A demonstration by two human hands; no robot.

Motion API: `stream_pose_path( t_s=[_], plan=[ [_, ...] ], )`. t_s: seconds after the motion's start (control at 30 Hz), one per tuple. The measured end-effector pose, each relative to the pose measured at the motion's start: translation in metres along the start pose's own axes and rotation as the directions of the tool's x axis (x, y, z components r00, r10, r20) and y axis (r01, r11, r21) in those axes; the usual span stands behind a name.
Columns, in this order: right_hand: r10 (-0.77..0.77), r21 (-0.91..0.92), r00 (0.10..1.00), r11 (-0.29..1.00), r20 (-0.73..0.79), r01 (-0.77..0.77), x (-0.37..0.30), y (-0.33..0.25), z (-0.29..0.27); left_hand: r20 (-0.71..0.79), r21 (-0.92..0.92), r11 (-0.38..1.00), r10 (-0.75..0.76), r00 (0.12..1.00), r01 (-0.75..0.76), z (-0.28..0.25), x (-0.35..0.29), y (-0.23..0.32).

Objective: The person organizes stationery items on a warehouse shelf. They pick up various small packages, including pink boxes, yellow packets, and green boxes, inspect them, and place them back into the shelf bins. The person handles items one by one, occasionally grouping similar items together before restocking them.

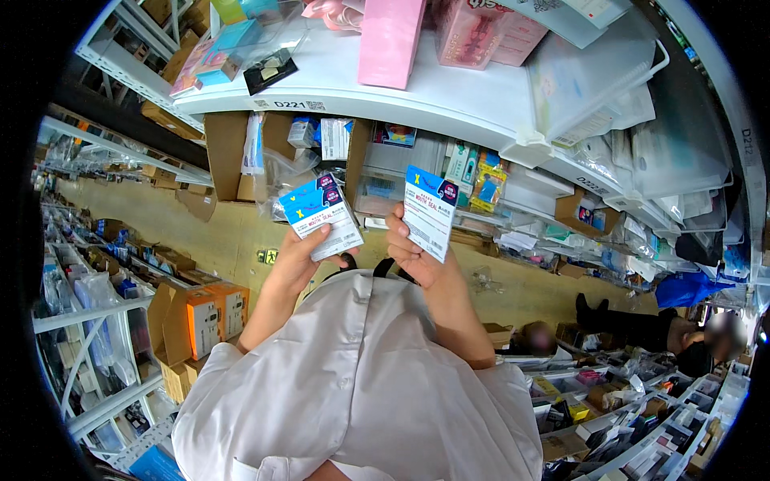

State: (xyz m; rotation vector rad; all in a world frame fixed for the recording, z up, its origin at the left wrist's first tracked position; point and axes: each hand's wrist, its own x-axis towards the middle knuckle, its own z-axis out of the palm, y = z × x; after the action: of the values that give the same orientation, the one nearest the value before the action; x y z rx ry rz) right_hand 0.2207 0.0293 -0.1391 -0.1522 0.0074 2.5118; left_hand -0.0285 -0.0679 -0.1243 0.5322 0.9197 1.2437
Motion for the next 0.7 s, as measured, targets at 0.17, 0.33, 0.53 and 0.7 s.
stream_pose_path(
  t_s=[0.17,0.33,0.53,0.7],
  plan=[
    [-0.477,-0.655,0.795,0.743,-0.374,0.138,0.009,-0.012,-0.018,-0.041,-0.008,1.0,0.018,0.999,-0.019,-0.005,-0.004,-0.003],
    [-0.707,-0.861,0.648,0.485,-0.283,0.153,0.033,-0.019,-0.012,-0.09,0.059,0.996,0.065,0.994,-0.06,-0.002,-0.004,-0.007],
    [-0.808,-0.999,0.588,0.041,-0.041,-0.014,0.075,-0.028,-0.027,-0.128,0.164,0.985,0.076,0.989,-0.054,-0.004,-0.009,-0.011],
    [-0.779,-0.991,0.627,-0.083,-0.001,-0.104,0.108,-0.035,-0.038,-0.113,0.135,0.989,0.073,0.991,-0.057,-0.001,-0.013,-0.009]
  ],
)
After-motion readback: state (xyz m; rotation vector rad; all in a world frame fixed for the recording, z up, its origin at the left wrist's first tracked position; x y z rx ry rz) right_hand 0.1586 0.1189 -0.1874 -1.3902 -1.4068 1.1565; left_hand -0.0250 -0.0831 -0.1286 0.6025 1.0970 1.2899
